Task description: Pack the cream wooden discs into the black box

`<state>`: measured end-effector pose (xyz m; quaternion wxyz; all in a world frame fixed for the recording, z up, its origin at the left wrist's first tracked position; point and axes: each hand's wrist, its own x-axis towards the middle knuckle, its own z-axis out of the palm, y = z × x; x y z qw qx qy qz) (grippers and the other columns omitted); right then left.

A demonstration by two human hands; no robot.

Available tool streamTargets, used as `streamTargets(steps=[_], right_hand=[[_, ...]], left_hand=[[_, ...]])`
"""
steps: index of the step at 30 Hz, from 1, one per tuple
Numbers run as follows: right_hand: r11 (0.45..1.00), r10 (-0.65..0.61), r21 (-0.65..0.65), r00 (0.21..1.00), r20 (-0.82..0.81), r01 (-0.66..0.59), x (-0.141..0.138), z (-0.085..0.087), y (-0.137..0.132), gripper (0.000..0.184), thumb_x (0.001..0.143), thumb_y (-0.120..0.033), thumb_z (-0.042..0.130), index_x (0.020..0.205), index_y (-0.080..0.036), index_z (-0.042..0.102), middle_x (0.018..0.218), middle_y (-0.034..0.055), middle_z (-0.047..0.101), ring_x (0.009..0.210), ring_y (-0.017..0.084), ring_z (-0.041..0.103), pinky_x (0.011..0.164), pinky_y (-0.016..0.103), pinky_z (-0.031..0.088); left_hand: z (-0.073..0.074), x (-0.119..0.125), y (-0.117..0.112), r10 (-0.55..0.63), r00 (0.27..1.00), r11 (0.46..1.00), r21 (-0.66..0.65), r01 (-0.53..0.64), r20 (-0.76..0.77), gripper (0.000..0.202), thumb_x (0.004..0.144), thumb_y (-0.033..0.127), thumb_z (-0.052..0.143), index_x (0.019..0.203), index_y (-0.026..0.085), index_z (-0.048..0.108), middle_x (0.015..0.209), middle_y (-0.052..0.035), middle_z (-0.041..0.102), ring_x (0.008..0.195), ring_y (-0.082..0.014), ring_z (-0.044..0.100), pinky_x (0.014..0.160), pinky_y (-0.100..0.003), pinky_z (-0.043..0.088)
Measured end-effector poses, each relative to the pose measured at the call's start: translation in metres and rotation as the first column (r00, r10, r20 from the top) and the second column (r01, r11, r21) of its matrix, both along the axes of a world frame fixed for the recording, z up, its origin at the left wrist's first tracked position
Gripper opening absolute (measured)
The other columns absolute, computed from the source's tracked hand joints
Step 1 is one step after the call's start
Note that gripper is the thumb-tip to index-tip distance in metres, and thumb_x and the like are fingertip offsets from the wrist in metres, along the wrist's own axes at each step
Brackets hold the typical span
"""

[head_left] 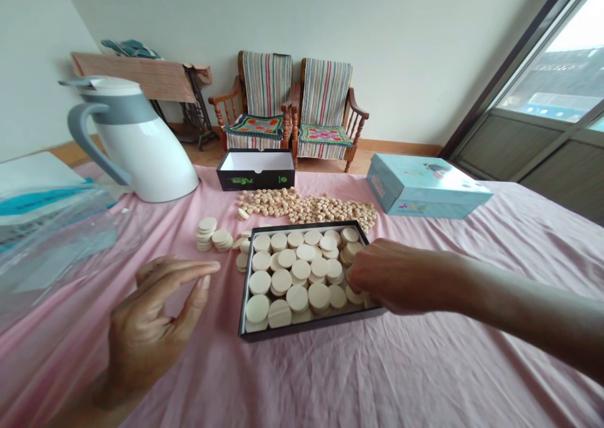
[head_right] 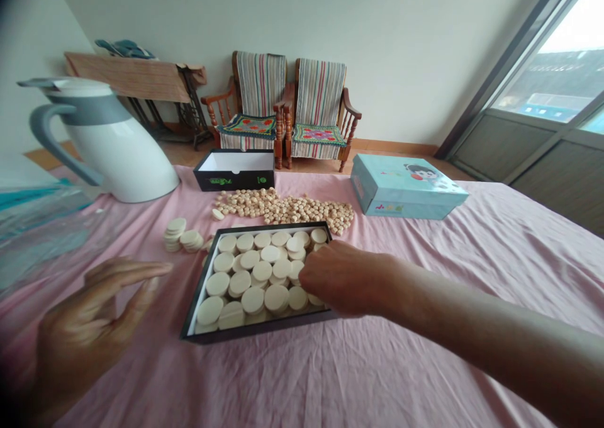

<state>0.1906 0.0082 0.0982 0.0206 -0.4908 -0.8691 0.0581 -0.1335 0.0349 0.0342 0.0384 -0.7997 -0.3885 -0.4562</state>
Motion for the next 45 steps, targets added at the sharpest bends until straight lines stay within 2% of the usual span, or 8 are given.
streamTargets(steps=[3,7,15,26,31,35,40,45], right_hand=[[0.941,0.3,-0.244,0.913,0.275,-0.236,-0.011,0.011,0.009,0.011,0.064,-0.004,0.06,0.061,-0.014,0.064,0.058,0.0061,0.065,0.052,0.012,0.056,0.053,0.025,0.034],[0.908,0.404,-0.281,0.828,0.389,-0.311,-0.016,0.015,0.014,0.01,0.068,-0.005,0.059,0.064,-0.012,0.065,0.063,0.0092,0.068,0.051,0.013,0.057,0.048,0.025,0.028],[0.888,0.455,-0.271,0.798,0.396,-0.372,-0.012,0.014,0.013,0.01,0.067,-0.006,0.059,0.064,-0.013,0.066,0.063,0.0076,0.069,0.052,0.015,0.059,0.044,0.027,0.019],[0.864,0.481,-0.354,0.794,0.372,-0.357,-0.012,0.013,0.019,0.012,0.069,-0.008,0.059,0.073,-0.013,0.069,0.071,0.0083,0.07,0.06,0.017,0.061,0.048,0.027,0.025],[0.865,0.476,-0.359,0.798,0.369,-0.35,-0.012,0.012,0.019,0.013,0.067,-0.006,0.058,0.072,-0.013,0.068,0.07,0.0088,0.07,0.058,0.016,0.058,0.047,0.027,0.024],[0.872,0.449,-0.384,0.807,0.383,-0.303,-0.01,0.021,0.019,0.016,0.063,-0.008,0.06,0.074,-0.014,0.069,0.07,0.0085,0.069,0.056,0.015,0.054,0.048,0.027,0.024],[0.873,0.351,-0.468,0.845,0.404,-0.139,-0.012,0.037,0.027,0.022,0.062,-0.014,0.057,0.079,-0.013,0.071,0.071,0.0087,0.068,0.052,0.013,0.047,0.048,0.027,0.027],[0.848,0.394,-0.506,0.824,0.407,-0.156,-0.021,0.033,0.039,0.026,0.06,-0.016,0.056,0.08,-0.013,0.073,0.069,0.0086,0.067,0.05,0.013,0.045,0.046,0.027,0.028]], left_hand=[[-0.002,-0.002,0.0,-0.012,1.0,1.0,0.004,0.012,-0.005,0.016,0.08,0.014,0.057,0.093,0.023,0.064,0.086,-0.0012,0.067,0.081,-0.0163,0.062,0.083,-0.032,0.046],[-0.004,-0.004,0.001,-0.021,1.0,1.0,-0.007,0.021,-0.006,0.015,0.081,0.014,0.058,0.093,0.021,0.064,0.086,-0.0024,0.066,0.083,-0.0164,0.062,0.083,-0.032,0.046],[-0.004,-0.003,0.0,-0.02,1.0,0.999,-0.027,0.02,-0.005,0.015,0.082,0.015,0.057,0.094,0.021,0.063,0.087,-0.0023,0.065,0.083,-0.0164,0.061,0.083,-0.033,0.046],[-0.004,-0.001,-0.001,0.005,1.0,0.999,-0.033,-0.005,-0.01,0.014,0.083,0.016,0.056,0.094,0.022,0.062,0.088,-0.0011,0.065,0.084,-0.0154,0.061,0.084,-0.03,0.046],[-0.003,-0.001,0.0,0.004,1.0,0.999,-0.038,-0.005,-0.014,0.014,0.083,0.016,0.056,0.093,0.023,0.062,0.086,-0.0007,0.065,0.082,-0.0157,0.06,0.084,-0.031,0.046],[-0.003,-0.002,0.0,-0.007,1.0,0.999,-0.039,0.007,-0.015,0.014,0.083,0.016,0.055,0.093,0.023,0.062,0.085,-0.0005,0.065,0.081,-0.0155,0.061,0.085,-0.031,0.046],[-0.003,-0.001,0.0,-0.008,1.0,0.999,-0.041,0.008,-0.016,0.014,0.083,0.016,0.055,0.093,0.022,0.063,0.085,-0.0008,0.066,0.082,-0.0153,0.061,0.085,-0.031,0.046],[-0.003,0.0,-0.001,-0.005,1.0,0.999,-0.033,0.004,-0.025,0.014,0.083,0.018,0.055,0.093,0.023,0.062,0.085,-0.0001,0.066,0.081,-0.0158,0.061,0.086,-0.032,0.045]])
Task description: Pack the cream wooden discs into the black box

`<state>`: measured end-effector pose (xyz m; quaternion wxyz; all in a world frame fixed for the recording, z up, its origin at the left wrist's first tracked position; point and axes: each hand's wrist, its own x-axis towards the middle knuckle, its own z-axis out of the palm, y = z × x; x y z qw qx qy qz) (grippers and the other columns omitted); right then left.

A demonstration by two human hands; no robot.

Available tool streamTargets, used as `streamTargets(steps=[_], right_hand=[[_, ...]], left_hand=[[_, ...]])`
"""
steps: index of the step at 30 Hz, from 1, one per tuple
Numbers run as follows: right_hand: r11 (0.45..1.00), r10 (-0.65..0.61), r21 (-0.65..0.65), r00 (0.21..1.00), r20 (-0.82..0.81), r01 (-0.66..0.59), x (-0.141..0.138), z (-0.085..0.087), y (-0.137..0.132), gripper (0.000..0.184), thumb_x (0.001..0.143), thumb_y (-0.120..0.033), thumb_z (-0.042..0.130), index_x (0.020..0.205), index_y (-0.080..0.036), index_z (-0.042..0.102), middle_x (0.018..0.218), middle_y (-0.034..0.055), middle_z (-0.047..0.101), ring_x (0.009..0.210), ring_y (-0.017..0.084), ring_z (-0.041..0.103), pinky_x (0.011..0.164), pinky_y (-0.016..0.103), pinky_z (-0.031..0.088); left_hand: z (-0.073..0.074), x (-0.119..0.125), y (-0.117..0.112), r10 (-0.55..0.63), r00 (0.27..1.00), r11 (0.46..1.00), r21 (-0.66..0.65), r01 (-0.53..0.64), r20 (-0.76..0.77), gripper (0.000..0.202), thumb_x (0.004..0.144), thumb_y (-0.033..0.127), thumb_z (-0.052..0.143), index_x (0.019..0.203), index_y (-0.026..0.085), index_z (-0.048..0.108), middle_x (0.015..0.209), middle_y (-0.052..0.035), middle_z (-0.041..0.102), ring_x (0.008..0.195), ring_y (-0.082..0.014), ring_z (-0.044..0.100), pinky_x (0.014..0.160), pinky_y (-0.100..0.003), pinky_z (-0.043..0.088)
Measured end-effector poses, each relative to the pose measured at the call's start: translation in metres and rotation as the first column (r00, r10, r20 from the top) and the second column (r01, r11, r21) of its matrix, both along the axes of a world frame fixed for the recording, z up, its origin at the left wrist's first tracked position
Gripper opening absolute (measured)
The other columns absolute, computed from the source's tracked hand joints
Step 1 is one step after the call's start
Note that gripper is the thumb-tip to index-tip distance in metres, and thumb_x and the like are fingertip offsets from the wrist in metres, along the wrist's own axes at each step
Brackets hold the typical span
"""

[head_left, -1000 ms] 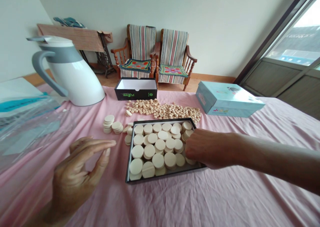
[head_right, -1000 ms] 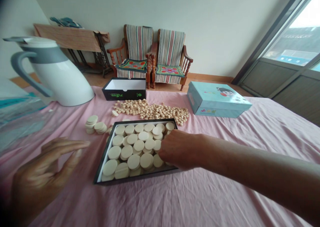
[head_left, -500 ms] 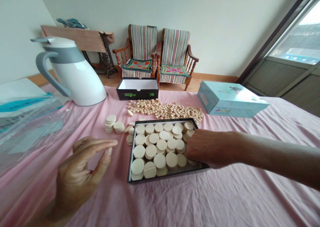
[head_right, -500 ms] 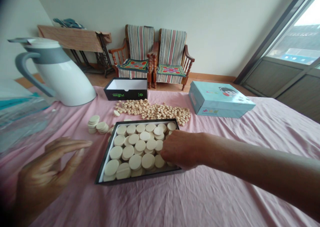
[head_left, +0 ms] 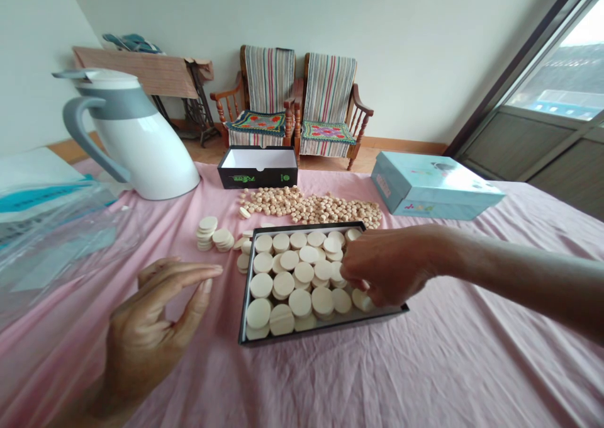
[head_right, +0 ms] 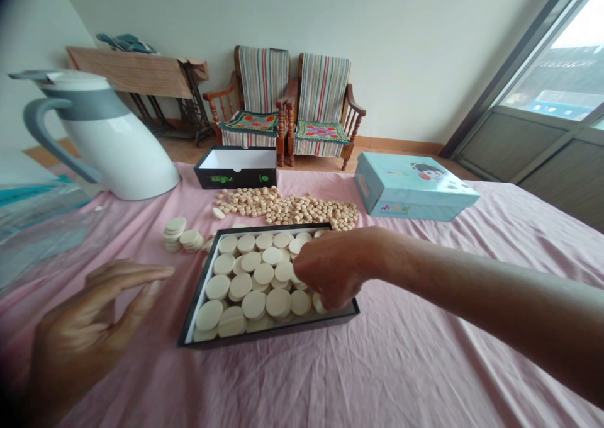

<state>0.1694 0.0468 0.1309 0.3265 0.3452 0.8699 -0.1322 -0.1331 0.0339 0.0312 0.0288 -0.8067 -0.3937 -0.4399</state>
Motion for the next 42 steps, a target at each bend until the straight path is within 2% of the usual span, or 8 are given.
streamTargets(steps=[8,13,17,23,26,31,36,42], right_hand=[[0.999,0.029,0.025,1.0,-0.006,-0.029,-0.007,-0.011,0.003,0.022,0.061,-0.016,0.056,0.076,-0.014,0.073,0.062,0.0065,0.065,0.048,0.013,0.046,0.048,0.028,0.028],[0.939,-0.099,0.282,0.94,-0.325,0.196,0.014,0.01,-0.002,0.016,0.074,-0.018,0.05,0.076,-0.018,0.067,0.064,0.0011,0.061,0.051,0.009,0.041,0.051,0.025,0.026],[0.764,-0.207,0.38,0.756,-0.621,0.521,0.045,0.01,-0.011,0.022,0.084,-0.027,0.047,0.067,-0.017,0.058,0.052,-0.0044,0.046,0.047,0.007,0.032,0.048,0.023,0.024],[0.495,-0.361,0.054,0.262,-0.895,0.867,0.075,-0.043,-0.034,0.037,0.089,-0.044,0.042,0.067,-0.017,0.056,0.047,-0.0042,0.041,0.045,0.009,0.036,0.043,0.023,0.026],[0.617,-0.305,0.031,0.275,-0.912,0.787,0.071,-0.056,-0.044,0.034,0.089,-0.039,0.045,0.071,-0.017,0.063,0.061,0.0028,0.059,0.059,0.014,0.052,0.055,0.026,0.039],[0.836,-0.093,0.244,0.565,-0.82,0.492,0.05,-0.043,-0.052,0.018,0.084,-0.019,0.052,0.087,-0.022,0.07,0.093,0.0046,0.068,0.089,0.018,0.055,0.09,0.036,0.034],[0.885,-0.102,0.285,0.752,-0.651,0.368,0.029,-0.036,-0.048,0.025,0.081,-0.011,0.048,0.072,-0.02,0.07,0.074,0.0028,0.066,0.085,0.018,0.052,0.092,0.04,0.026],[0.859,-0.102,0.304,0.719,-0.687,0.412,0.035,-0.035,-0.045,0.022,0.079,-0.01,0.049,0.078,-0.021,0.069,0.082,0.0025,0.067,0.088,0.018,0.053,0.09,0.036,0.029]], left_hand=[[-0.001,-0.001,0.001,-0.002,1.0,0.999,-0.047,0.003,0.017,0.017,0.08,0.017,0.057,0.094,0.025,0.063,0.087,-0.0001,0.066,0.084,-0.0179,0.062,0.083,-0.033,0.047],[0.0,-0.002,0.0,0.001,1.0,0.999,-0.035,-0.001,0.019,0.016,0.08,0.016,0.057,0.094,0.024,0.063,0.086,-0.0004,0.066,0.083,-0.0175,0.062,0.084,-0.033,0.046],[-0.001,-0.003,0.002,-0.006,1.0,0.999,-0.041,0.007,0.025,0.016,0.081,0.015,0.057,0.093,0.023,0.063,0.087,-0.0014,0.066,0.084,-0.0177,0.062,0.084,-0.033,0.046],[-0.009,-0.004,0.006,0.011,0.998,0.994,-0.109,-0.005,0.056,0.014,0.082,0.018,0.056,0.092,0.02,0.065,0.09,-0.0043,0.068,0.089,-0.0186,0.062,0.084,-0.033,0.048],[-0.013,-0.004,0.008,0.059,0.997,0.986,-0.158,-0.05,0.051,0.015,0.083,0.022,0.054,0.092,0.019,0.066,0.091,-0.0055,0.069,0.089,-0.0188,0.063,0.083,-0.032,0.05],[-0.017,-0.003,0.011,0.086,0.995,0.985,-0.152,-0.078,0.046,0.016,0.084,0.023,0.054,0.092,0.018,0.066,0.092,-0.0053,0.07,0.09,-0.0186,0.065,0.084,-0.032,0.05],[-0.017,-0.004,0.012,0.1,0.994,0.987,-0.13,-0.094,0.042,0.015,0.084,0.024,0.054,0.091,0.019,0.066,0.092,-0.0048,0.07,0.089,-0.0186,0.065,0.085,-0.031,0.05],[-0.016,-0.005,0.012,0.093,0.995,0.987,-0.133,-0.087,0.039,0.014,0.084,0.025,0.055,0.091,0.019,0.066,0.092,-0.0041,0.07,0.089,-0.0185,0.065,0.084,-0.03,0.049]])
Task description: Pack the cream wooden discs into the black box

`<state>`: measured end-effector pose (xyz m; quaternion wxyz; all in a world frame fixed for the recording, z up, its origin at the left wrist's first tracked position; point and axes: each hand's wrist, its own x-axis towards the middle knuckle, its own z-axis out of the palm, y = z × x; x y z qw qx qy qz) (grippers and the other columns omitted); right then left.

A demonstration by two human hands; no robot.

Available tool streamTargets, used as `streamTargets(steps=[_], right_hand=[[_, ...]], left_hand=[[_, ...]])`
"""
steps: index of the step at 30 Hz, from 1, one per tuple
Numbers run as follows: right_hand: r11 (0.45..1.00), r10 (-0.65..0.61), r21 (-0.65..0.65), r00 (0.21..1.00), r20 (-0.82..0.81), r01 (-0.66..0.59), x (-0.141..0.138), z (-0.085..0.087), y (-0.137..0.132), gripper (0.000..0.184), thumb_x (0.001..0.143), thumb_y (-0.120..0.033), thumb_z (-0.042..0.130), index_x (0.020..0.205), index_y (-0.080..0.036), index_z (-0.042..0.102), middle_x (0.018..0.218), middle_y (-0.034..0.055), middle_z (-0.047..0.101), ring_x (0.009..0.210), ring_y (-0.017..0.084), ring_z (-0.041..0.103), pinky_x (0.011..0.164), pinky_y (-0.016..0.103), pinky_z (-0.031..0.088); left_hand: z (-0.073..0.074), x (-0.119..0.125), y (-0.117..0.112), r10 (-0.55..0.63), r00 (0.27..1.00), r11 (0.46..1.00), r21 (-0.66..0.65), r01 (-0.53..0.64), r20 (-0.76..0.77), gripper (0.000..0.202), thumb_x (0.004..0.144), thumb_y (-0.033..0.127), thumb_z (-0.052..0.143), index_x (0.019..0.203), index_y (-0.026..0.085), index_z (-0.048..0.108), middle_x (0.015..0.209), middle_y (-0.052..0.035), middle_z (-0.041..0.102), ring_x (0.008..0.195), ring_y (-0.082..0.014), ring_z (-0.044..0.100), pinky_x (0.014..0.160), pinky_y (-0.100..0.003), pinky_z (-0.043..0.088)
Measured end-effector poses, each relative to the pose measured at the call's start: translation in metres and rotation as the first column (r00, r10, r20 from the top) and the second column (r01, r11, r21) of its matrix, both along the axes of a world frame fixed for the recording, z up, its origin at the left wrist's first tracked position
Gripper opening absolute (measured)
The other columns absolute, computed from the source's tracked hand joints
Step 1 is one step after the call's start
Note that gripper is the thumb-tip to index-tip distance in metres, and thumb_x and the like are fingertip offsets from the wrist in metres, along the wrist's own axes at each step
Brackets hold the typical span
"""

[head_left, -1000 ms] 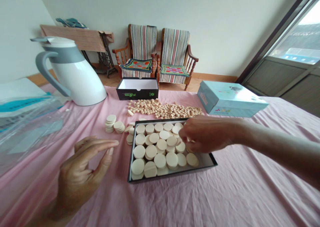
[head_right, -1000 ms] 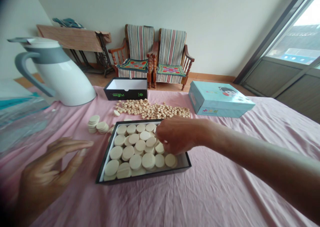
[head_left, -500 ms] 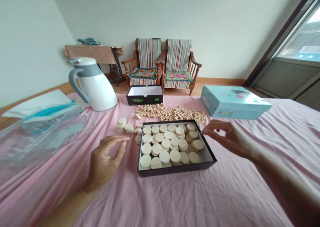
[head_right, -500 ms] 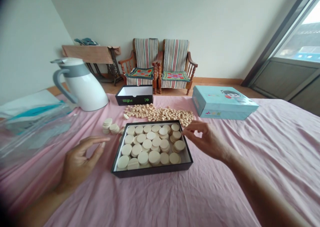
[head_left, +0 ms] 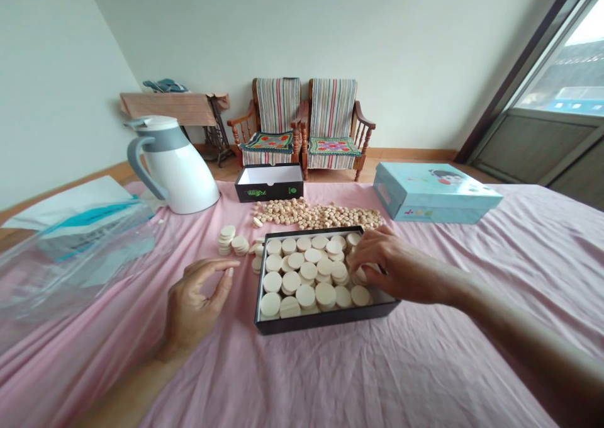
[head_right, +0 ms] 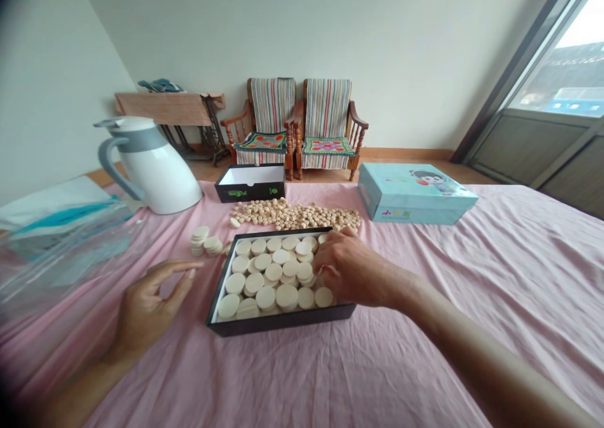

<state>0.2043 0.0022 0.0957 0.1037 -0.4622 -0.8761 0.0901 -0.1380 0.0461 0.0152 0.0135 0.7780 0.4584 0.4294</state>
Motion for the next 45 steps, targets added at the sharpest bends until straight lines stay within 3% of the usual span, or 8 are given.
streamTargets(steps=[5,11,16,31,36,39,41,45], right_hand=[[0.998,-0.066,0.0,0.995,0.076,0.066,0.012,0.019,-0.013,0.021,0.077,-0.01,0.05,0.078,-0.021,0.067,0.078,0.0037,0.066,0.081,0.018,0.054,0.084,0.035,0.033],[0.992,0.077,-0.123,0.93,0.36,-0.034,-0.004,0.023,-0.022,0.02,0.068,-0.003,0.048,0.06,-0.017,0.059,0.063,0.004,0.061,0.069,0.017,0.053,0.086,0.038,0.032],[0.978,0.175,-0.185,0.85,0.497,-0.093,-0.021,0.029,-0.019,0.024,0.068,0.001,0.048,0.07,-0.015,0.065,0.074,0.009,0.066,0.073,0.019,0.057,0.091,0.04,0.031],[0.968,0.187,-0.245,0.793,0.58,-0.05,-0.025,0.027,-0.021,0.027,0.071,0.003,0.046,0.079,-0.012,0.067,0.081,0.0121,0.069,0.081,0.022,0.063,0.095,0.043,0.03],[0.968,0.178,-0.245,0.831,0.528,-0.051,-0.022,0.029,-0.019,0.03,0.07,0.005,0.045,0.084,-0.012,0.066,0.089,0.0114,0.069,0.086,0.021,0.062,0.093,0.04,0.033],[0.979,0.135,-0.201,0.868,0.479,-0.041,-0.021,0.034,-0.016,0.025,0.073,0.002,0.047,0.081,-0.013,0.065,0.085,0.0096,0.069,0.081,0.019,0.062,0.085,0.035,0.037],[0.986,0.047,-0.162,0.883,0.467,0.033,-0.02,0.034,-0.012,0.018,0.078,-0.005,0.049,0.078,-0.014,0.065,0.078,0.0086,0.069,0.073,0.017,0.063,0.074,0.03,0.04],[0.993,-0.047,-0.082,0.902,0.429,0.09,-0.02,0.023,-0.004,0.014,0.082,-0.014,0.05,0.076,-0.015,0.062,0.077,0.0085,0.068,0.074,0.019,0.064,0.063,0.027,0.039]], left_hand=[[0.001,0.0,0.0,0.004,1.0,1.0,-0.014,-0.004,-0.012,0.014,0.084,0.025,0.055,0.091,0.019,0.066,0.092,-0.0041,0.07,0.089,-0.0189,0.065,0.084,-0.031,0.05],[0.001,-0.001,0.0,-0.003,1.0,1.0,0.0,0.003,-0.026,0.014,0.083,0.024,0.055,0.09,0.019,0.066,0.09,-0.0038,0.07,0.088,-0.0187,0.064,0.082,-0.03,0.05],[0.0,-0.002,-0.001,-0.007,1.0,1.0,-0.012,0.007,-0.014,0.013,0.082,0.024,0.057,0.091,0.019,0.066,0.091,-0.0038,0.07,0.089,-0.019,0.064,0.083,-0.03,0.049],[0.0,-0.002,-0.001,-0.044,0.999,0.999,-0.004,0.044,-0.004,0.013,0.083,0.023,0.057,0.091,0.019,0.066,0.09,-0.0041,0.069,0.088,-0.0185,0.063,0.082,-0.031,0.049],[0.0,-0.001,0.0,-0.053,0.999,0.998,0.024,0.053,-0.002,0.012,0.084,0.022,0.055,0.091,0.02,0.065,0.09,-0.0028,0.068,0.087,-0.0177,0.063,0.081,-0.03,0.048],[0.0,0.0,-0.001,-0.057,0.998,0.998,0.026,0.057,-0.007,0.012,0.084,0.022,0.056,0.091,0.021,0.065,0.089,-0.0024,0.068,0.087,-0.0179,0.063,0.081,-0.03,0.048],[0.0,0.0,-0.002,-0.053,0.999,0.998,0.019,0.053,-0.005,0.011,0.084,0.022,0.056,0.091,0.022,0.064,0.089,-0.0019,0.068,0.087,-0.0182,0.063,0.081,-0.03,0.048],[0.001,0.0,-0.003,-0.048,0.999,0.999,-0.015,0.048,0.003,0.012,0.085,0.022,0.054,0.091,0.025,0.064,0.09,-0.0016,0.068,0.088,-0.0181,0.062,0.082,-0.03,0.048]])
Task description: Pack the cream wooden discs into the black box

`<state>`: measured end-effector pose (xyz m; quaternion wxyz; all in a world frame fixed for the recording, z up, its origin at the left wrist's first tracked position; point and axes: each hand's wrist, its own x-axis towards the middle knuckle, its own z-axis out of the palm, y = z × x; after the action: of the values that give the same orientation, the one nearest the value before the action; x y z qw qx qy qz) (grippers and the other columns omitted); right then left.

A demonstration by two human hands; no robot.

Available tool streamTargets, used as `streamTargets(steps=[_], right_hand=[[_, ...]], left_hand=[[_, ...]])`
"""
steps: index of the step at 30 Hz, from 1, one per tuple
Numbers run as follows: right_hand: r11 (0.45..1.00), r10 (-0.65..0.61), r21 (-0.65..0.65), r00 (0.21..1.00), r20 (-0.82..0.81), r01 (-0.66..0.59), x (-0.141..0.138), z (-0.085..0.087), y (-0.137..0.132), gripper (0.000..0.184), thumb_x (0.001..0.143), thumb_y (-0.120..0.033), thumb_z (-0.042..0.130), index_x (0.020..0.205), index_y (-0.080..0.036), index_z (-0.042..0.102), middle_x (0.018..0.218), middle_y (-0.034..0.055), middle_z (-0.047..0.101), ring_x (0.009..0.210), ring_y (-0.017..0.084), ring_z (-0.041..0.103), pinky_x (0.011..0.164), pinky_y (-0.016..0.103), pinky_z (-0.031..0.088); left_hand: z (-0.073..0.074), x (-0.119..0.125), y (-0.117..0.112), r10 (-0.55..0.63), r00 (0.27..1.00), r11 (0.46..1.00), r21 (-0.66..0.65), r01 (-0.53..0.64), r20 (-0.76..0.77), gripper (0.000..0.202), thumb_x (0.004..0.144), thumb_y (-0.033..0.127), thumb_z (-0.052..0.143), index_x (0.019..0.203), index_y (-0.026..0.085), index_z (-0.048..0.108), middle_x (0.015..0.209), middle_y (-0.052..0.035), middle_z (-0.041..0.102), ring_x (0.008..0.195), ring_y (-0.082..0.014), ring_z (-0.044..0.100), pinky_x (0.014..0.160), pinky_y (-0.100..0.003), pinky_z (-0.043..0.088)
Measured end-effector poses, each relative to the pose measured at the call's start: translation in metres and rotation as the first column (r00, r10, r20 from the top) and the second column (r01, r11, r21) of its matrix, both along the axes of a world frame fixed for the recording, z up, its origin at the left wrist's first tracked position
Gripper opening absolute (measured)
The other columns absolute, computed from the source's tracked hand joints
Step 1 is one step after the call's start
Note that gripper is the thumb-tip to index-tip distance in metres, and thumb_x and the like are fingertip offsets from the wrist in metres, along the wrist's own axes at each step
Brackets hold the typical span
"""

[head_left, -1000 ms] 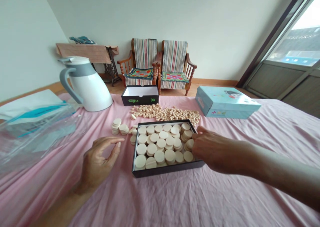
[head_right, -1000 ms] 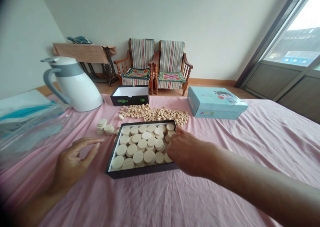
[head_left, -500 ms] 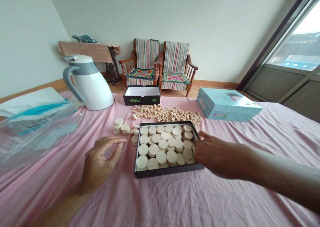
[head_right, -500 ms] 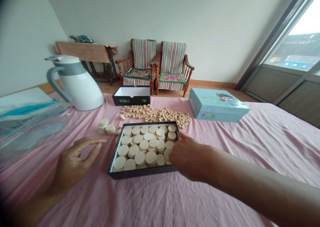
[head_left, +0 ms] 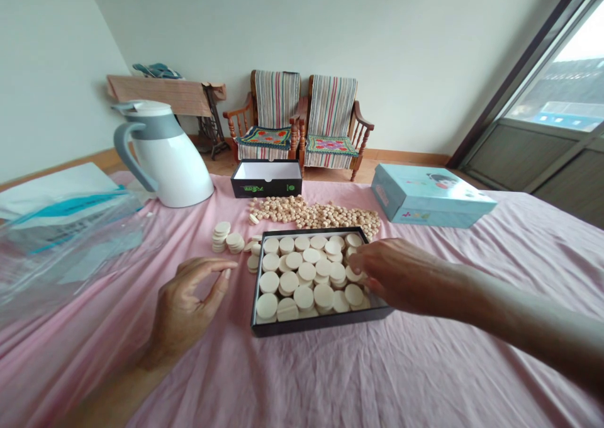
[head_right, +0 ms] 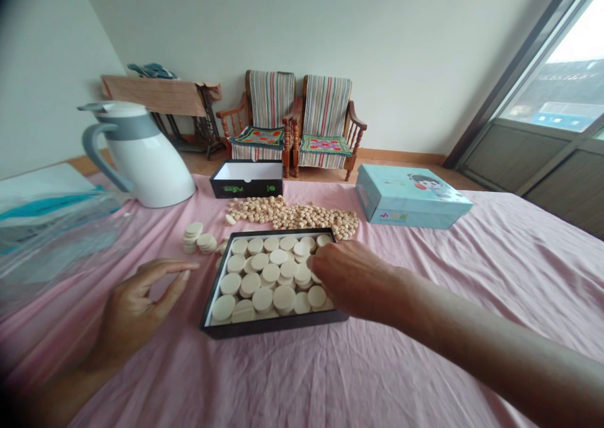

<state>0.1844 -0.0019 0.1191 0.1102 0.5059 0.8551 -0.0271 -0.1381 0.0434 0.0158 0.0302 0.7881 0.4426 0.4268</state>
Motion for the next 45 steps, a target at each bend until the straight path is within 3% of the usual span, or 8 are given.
streamTargets(steps=[7,14,17,22,26,31,35,45], right_hand=[[0.999,0.033,0.032,0.999,-0.009,-0.032,0.001,-0.023,0.008,0.012,0.083,-0.014,0.049,0.085,-0.014,0.061,0.084,0.0105,0.067,0.08,0.02,0.062,0.067,0.029,0.04],[0.998,0.0,0.061,1.0,0.007,0.0,0.0,-0.035,0.012,0.012,0.082,-0.016,0.05,0.088,-0.014,0.06,0.085,0.0105,0.067,0.077,0.02,0.063,0.062,0.028,0.039],[0.999,-0.014,0.049,1.0,0.008,0.014,0.002,-0.03,0.01,0.012,0.082,-0.015,0.049,0.085,-0.013,0.061,0.081,0.0106,0.067,0.076,0.02,0.063,0.061,0.027,0.038],[0.999,-0.034,0.033,0.999,-0.004,0.034,0.008,-0.007,0.007,0.012,0.078,-0.011,0.052,0.075,-0.014,0.063,0.079,0.0097,0.067,0.074,0.018,0.062,0.064,0.026,0.039],[0.998,0.042,-0.059,0.996,0.075,-0.038,0.009,0.004,0.004,0.01,0.073,-0.009,0.057,0.07,-0.014,0.065,0.077,0.0107,0.068,0.074,0.019,0.061,0.064,0.027,0.039],[0.971,0.214,-0.139,0.968,0.132,-0.196,0.0,-0.002,0.007,0.013,0.068,-0.003,0.057,0.068,-0.013,0.066,0.073,0.0094,0.068,0.071,0.019,0.061,0.068,0.03,0.038],[0.966,0.206,-0.199,0.959,0.195,-0.167,-0.008,-0.006,0.013,0.011,0.067,-0.003,0.059,0.07,-0.011,0.067,0.07,0.0102,0.067,0.071,0.02,0.06,0.064,0.03,0.035],[0.961,0.237,-0.173,0.963,0.129,-0.213,0.0,-0.014,0.017,0.01,0.064,-0.006,0.06,0.067,-0.014,0.065,0.062,0.0065,0.062,0.067,0.019,0.057,0.058,0.03,0.031]], left_hand=[[-0.002,-0.002,0.002,-0.017,1.0,1.0,0.01,0.017,-0.026,0.012,0.084,0.021,0.056,0.092,0.019,0.065,0.09,-0.0034,0.067,0.088,-0.0175,0.061,0.081,-0.03,0.048],[-0.002,-0.002,0.003,-0.02,0.999,1.0,0.012,0.02,-0.025,0.012,0.084,0.021,0.056,0.092,0.019,0.065,0.089,-0.0032,0.068,0.088,-0.017,0.061,0.081,-0.03,0.047],[-0.002,-0.003,0.003,-0.018,1.0,1.0,0.013,0.018,-0.02,0.013,0.084,0.022,0.056,0.092,0.019,0.066,0.089,-0.0027,0.068,0.087,-0.0171,0.062,0.081,-0.03,0.048],[-0.003,-0.003,0.003,-0.021,1.0,0.999,0.024,0.022,-0.021,0.013,0.083,0.021,0.056,0.092,0.02,0.066,0.088,-0.0025,0.068,0.086,-0.0175,0.062,0.079,-0.03,0.048],[-0.003,-0.002,0.003,-0.027,0.999,0.999,0.028,0.028,-0.022,0.012,0.083,0.021,0.057,0.092,0.02,0.065,0.089,-0.0023,0.068,0.087,-0.0177,0.062,0.081,-0.03,0.048],[-0.002,-0.002,0.003,-0.024,0.999,0.999,0.041,0.025,-0.027,0.012,0.083,0.022,0.056,0.092,0.021,0.065,0.088,-0.0023,0.068,0.087,-0.0175,0.062,0.08,-0.03,0.048],[-0.001,-0.001,0.002,-0.02,0.999,0.999,0.041,0.021,-0.026,0.013,0.083,0.023,0.056,0.091,0.021,0.065,0.089,-0.0022,0.069,0.087,-0.0182,0.063,0.081,-0.03,0.048],[0.0,-0.001,0.001,-0.034,0.998,0.999,0.023,0.035,-0.045,0.014,0.082,0.021,0.057,0.093,0.02,0.066,0.089,-0.0027,0.068,0.087,-0.0181,0.063,0.081,-0.03,0.048]])
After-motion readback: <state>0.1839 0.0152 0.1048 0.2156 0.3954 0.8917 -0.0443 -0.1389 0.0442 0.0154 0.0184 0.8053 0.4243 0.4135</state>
